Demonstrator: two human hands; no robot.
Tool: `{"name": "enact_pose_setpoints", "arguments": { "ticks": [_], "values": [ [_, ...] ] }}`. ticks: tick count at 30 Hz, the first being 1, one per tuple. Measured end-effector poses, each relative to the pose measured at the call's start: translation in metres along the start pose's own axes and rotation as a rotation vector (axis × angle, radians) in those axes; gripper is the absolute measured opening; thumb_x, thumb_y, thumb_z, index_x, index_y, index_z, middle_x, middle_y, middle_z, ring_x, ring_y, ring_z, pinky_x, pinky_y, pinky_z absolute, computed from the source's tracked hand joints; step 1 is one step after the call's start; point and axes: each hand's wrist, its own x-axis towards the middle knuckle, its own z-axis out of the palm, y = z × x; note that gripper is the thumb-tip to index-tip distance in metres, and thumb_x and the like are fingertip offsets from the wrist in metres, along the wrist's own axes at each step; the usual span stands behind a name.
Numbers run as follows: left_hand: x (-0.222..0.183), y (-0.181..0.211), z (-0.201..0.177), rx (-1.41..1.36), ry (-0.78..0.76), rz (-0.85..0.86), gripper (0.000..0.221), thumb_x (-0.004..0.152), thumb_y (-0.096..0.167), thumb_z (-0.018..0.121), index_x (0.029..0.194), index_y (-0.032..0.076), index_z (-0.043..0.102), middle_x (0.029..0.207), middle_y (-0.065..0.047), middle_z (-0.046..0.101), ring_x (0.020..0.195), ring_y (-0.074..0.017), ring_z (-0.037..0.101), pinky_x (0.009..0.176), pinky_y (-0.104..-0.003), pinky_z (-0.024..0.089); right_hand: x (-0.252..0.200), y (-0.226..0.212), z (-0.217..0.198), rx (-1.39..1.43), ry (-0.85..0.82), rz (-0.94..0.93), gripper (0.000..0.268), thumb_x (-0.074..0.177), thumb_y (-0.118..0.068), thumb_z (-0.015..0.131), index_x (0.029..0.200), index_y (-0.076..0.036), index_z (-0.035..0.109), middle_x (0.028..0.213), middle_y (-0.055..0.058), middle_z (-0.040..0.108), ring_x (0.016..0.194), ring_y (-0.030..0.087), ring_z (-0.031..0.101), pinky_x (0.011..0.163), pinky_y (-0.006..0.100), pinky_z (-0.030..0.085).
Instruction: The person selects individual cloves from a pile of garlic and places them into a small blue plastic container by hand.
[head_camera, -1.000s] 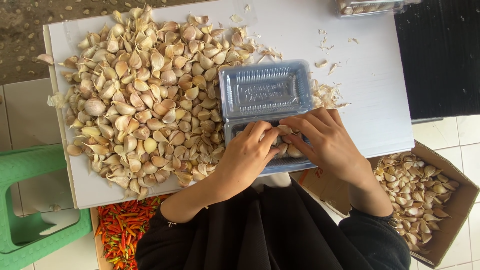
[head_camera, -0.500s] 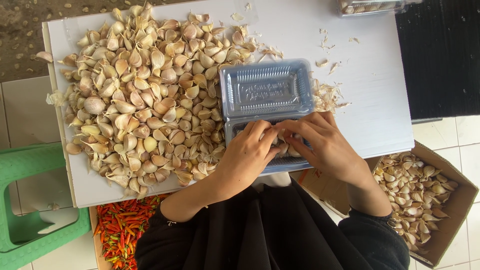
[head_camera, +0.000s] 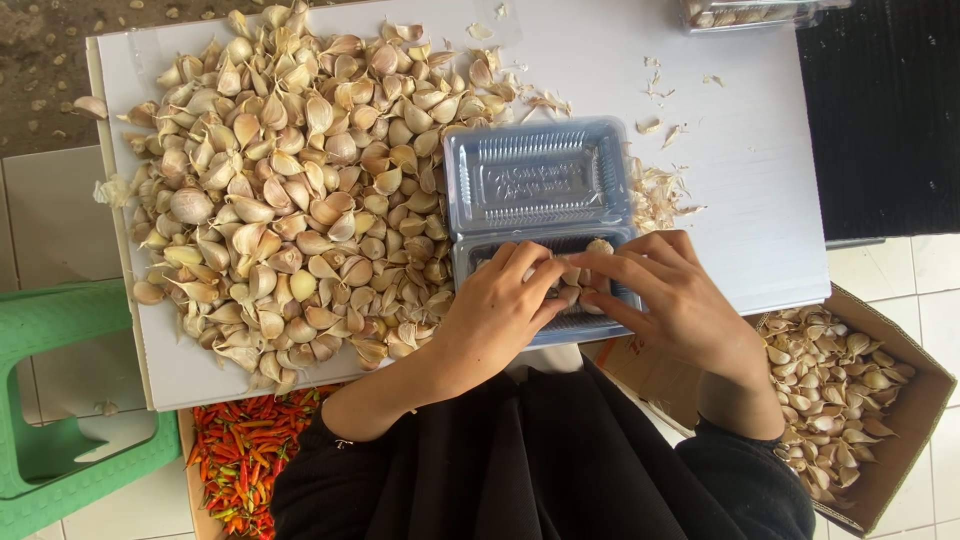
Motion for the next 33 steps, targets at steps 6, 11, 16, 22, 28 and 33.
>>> {"name": "enact_pose_setpoints", "arguments": {
  "ticks": [6, 11, 16, 22, 28, 33],
  "values": [
    [0.0, -0.001, 0.004, 0.053, 0.065, 0.046, 0.028, 0.083, 0.02, 0.08, 0.105, 0.012, 0.066, 0.096, -0.003, 0.053, 0.086, -0.0245, 0.061, 0.064, -0.035, 0.056, -0.011, 0.006, -0.002, -0.118, -0.003, 0.026, 0.039, 0.089, -0.019, 0.077, 0.125, -0.009, 0.069, 0.091, 0.004, 0.069, 0.093, 0.026, 0.061, 0.088, 0.041, 0.041],
    [-0.002, -0.002, 0.012, 0.084, 0.065, 0.029, 0.029, 0.082, 0.022, 0.081, 0.105, 0.013, 0.066, 0.095, -0.002, 0.053, 0.085, -0.0238, 0.06, 0.065, -0.034, 0.054, -0.014, 0.007, -0.002, -0.227, -0.043, 0.063, 0.054, 0.08, -0.031, 0.082, 0.129, -0.012, 0.068, 0.107, 0.007, 0.066, 0.104, 0.027, 0.056, 0.094, 0.043, 0.038],
    [-0.003, -0.004, 0.018, 0.096, 0.095, 0.038, 0.027, 0.082, 0.023, 0.083, 0.102, 0.013, 0.068, 0.094, -0.002, 0.054, 0.084, -0.0221, 0.06, 0.066, -0.032, 0.053, -0.013, 0.014, 0.0, -0.294, -0.069, 0.048, 0.051, 0.082, -0.034, 0.08, 0.126, -0.011, 0.069, 0.113, 0.006, 0.064, 0.108, 0.025, 0.054, 0.097, 0.042, 0.036],
    [-0.003, -0.003, 0.018, 0.136, 0.09, 0.033, 0.036, 0.08, 0.027, 0.083, 0.108, 0.013, 0.066, 0.095, -0.002, 0.053, 0.085, -0.0225, 0.06, 0.066, -0.034, 0.053, -0.012, 0.016, -0.001, -0.314, -0.085, 0.045, 0.046, 0.087, -0.035, 0.077, 0.126, -0.013, 0.069, 0.112, 0.004, 0.064, 0.107, 0.023, 0.055, 0.098, 0.043, 0.036],
    [-0.003, -0.004, 0.018, 0.135, 0.073, 0.034, 0.043, 0.079, 0.027, 0.084, 0.114, 0.012, 0.065, 0.097, -0.003, 0.055, 0.086, -0.0224, 0.061, 0.067, -0.034, 0.053, -0.006, 0.012, -0.003, -0.379, -0.129, 0.032, 0.045, 0.085, -0.039, 0.077, 0.122, -0.014, 0.07, 0.109, 0.004, 0.064, 0.106, 0.023, 0.057, 0.099, 0.045, 0.036],
    [-0.005, -0.005, 0.007, -0.052, 0.05, 0.042, 0.039, 0.089, 0.028, 0.076, 0.12, 0.008, 0.065, 0.099, -0.009, 0.059, 0.089, -0.0281, 0.065, 0.066, -0.037, 0.057, -0.008, 0.016, -0.003, -0.277, -0.11, 0.045, 0.041, 0.088, -0.035, 0.077, 0.121, -0.012, 0.07, 0.107, 0.004, 0.065, 0.106, 0.023, 0.057, 0.099, 0.044, 0.035]
  ]
}}
